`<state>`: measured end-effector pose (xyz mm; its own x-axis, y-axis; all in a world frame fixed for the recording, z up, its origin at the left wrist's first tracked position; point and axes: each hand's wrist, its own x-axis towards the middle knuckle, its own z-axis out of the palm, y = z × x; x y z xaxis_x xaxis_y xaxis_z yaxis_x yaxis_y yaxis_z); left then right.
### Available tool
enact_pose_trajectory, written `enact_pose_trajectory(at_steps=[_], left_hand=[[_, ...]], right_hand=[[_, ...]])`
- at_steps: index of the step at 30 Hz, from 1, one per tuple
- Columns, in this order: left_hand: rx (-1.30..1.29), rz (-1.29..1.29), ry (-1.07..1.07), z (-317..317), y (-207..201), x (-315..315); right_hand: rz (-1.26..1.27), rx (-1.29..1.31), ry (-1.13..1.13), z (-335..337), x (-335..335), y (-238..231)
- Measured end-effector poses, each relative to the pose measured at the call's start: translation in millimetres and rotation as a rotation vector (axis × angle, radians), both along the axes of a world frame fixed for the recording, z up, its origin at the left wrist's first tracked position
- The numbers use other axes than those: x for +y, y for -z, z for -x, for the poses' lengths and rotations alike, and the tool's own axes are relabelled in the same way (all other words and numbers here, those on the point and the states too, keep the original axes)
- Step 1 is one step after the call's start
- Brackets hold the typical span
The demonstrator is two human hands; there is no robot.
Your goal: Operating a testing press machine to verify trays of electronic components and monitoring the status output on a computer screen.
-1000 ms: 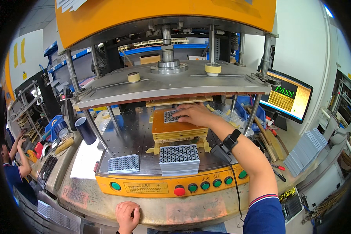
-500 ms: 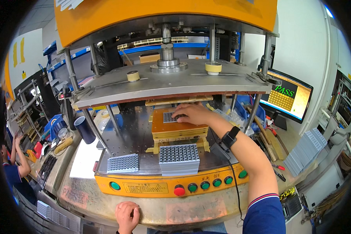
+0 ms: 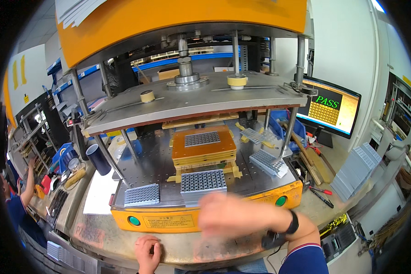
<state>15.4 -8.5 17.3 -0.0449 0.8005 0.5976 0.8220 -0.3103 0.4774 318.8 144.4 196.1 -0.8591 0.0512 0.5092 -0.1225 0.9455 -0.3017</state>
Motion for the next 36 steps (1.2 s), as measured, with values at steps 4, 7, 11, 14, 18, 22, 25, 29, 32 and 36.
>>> enact_pose_trajectory(at_steps=[4,7,11,14,18,22,25,29,32,36], left_hand=[[0.092,-0.077,-0.261,3,-3,10],[0.145,-0.117,-0.449,9,7,11],[0.301,-0.003,-0.411,-1,-1,16],[0.256,-0.230,-0.396,3,-2,17],[0.124,-0.096,-0.319,7,7,9],[0.046,0.010,-0.221,6,14,9],[0.071,0.017,-0.201,8,13,13],[0.037,0.000,-0.182,5,11,13],[0.026,0.013,-0.188,6,14,14],[0.040,0.011,-0.196,6,14,10]], right_hand=[[0.045,-0.077,-0.269,6,-52,10],[0.141,0.000,-0.346,8,-54,17],[0.231,-0.015,-0.419,2,-56,16],[0.253,0.029,-0.411,1,-54,24],[0.272,0.048,-0.368,0,-52,29],[0.246,0.012,-0.392,3,-46,31],[0.222,0.018,-0.355,2,-42,34],[0.204,-0.002,-0.329,2,-40,37],[0.200,-0.016,-0.325,3,-37,39],[0.240,-0.006,-0.344,3,-39,37]])
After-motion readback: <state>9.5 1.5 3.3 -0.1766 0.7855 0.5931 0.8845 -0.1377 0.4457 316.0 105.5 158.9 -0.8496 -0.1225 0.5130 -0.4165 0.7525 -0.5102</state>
